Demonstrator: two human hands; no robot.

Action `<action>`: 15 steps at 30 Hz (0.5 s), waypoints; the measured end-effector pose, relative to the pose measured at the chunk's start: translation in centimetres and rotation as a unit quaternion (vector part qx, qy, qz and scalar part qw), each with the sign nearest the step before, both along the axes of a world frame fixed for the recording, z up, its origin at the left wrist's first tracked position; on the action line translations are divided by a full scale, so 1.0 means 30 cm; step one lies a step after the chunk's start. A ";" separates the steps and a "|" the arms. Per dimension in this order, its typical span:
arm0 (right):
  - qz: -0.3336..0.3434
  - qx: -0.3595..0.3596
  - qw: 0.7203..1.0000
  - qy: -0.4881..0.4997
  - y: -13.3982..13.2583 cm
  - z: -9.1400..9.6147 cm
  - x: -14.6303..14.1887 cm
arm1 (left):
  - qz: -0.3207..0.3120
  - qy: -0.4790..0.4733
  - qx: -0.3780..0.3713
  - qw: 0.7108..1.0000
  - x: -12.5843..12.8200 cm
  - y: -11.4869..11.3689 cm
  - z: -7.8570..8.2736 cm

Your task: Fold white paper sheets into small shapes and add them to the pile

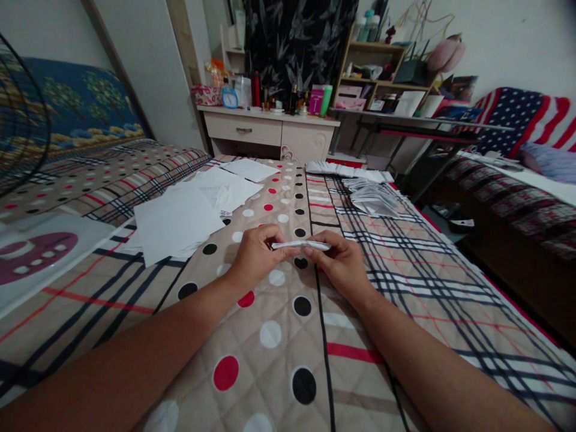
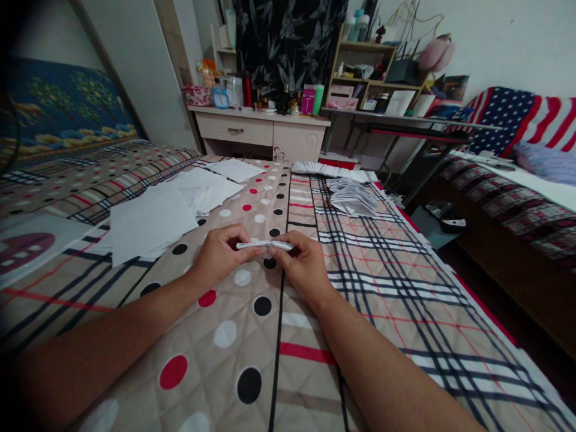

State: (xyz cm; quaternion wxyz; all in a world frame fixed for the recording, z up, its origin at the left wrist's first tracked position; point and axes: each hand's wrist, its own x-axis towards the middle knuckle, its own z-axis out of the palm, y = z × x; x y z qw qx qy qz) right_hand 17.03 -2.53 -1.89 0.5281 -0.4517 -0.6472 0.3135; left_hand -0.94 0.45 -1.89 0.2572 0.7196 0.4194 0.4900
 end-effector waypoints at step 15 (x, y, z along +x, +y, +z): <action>0.012 -0.052 0.997 0.063 0.003 0.016 0.013 | -0.061 -0.060 -0.106 0.991 0.000 0.004 0.018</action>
